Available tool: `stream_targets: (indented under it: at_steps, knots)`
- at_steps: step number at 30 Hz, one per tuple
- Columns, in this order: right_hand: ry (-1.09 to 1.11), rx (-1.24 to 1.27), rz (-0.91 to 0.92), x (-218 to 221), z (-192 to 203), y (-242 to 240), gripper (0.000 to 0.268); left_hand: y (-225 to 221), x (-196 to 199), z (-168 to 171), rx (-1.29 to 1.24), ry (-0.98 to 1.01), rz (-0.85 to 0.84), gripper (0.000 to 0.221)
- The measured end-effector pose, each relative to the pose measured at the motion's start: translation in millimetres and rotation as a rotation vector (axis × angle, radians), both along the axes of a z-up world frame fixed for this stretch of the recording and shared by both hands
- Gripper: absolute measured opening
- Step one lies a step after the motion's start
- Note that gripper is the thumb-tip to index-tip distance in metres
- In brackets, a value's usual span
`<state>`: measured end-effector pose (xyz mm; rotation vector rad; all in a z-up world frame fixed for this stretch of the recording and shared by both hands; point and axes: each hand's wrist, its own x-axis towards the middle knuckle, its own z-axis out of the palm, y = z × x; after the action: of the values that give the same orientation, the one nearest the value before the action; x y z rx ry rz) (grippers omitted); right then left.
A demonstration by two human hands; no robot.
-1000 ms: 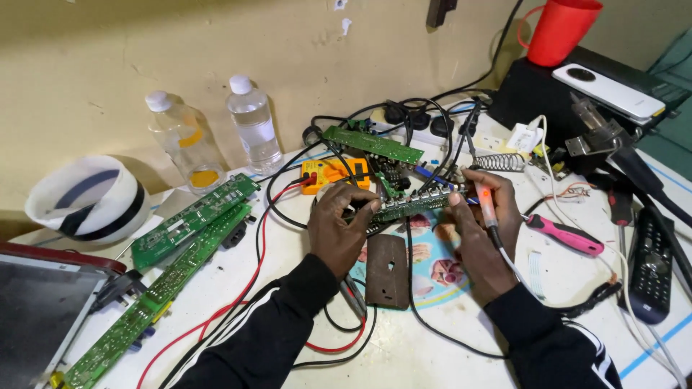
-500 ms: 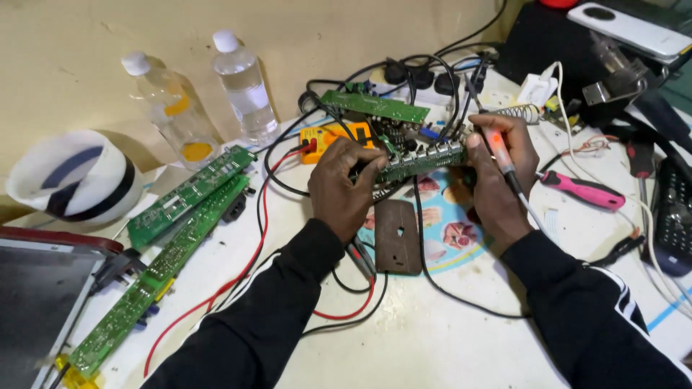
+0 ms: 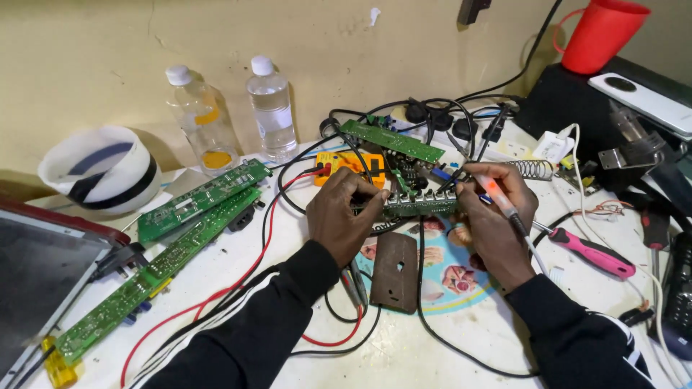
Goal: Soldering and desoldering electronic components on circuit boards at a repair workbench.
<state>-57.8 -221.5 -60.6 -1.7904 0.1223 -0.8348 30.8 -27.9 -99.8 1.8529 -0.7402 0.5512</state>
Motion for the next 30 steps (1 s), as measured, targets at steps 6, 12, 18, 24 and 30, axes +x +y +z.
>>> stream_targets:
  at_steps: [6, 12, 18, 24, 30]
  knots:
    - [0.012, 0.173, 0.057, -0.6, -6.1, -6.9, 0.021, 3.4, -3.1, 4.9, 0.073, -0.056, -0.033, 0.004]
    - [0.042, 0.284, 0.037, -4.7, 4.1, 0.6, 0.024, 4.0, -2.6, 1.3, 0.079, -0.060, -0.020, 0.008]
    - [-0.007, 0.255, 0.038, 0.9, -3.6, -4.5, 0.026, 3.3, -3.5, 4.6, 0.114, -0.104, -0.009, 0.010]
    - [-0.029, 0.289, 0.027, 4.8, -16.3, -15.3, 0.019, 4.4, -5.7, 5.0, 0.074, -0.104, -0.053, 0.012]
    - [-0.019, 0.338, -0.015, 4.3, -12.6, -8.7, 0.020, 7.2, -3.6, 1.0, 0.043, -0.083, -0.068, 0.011]
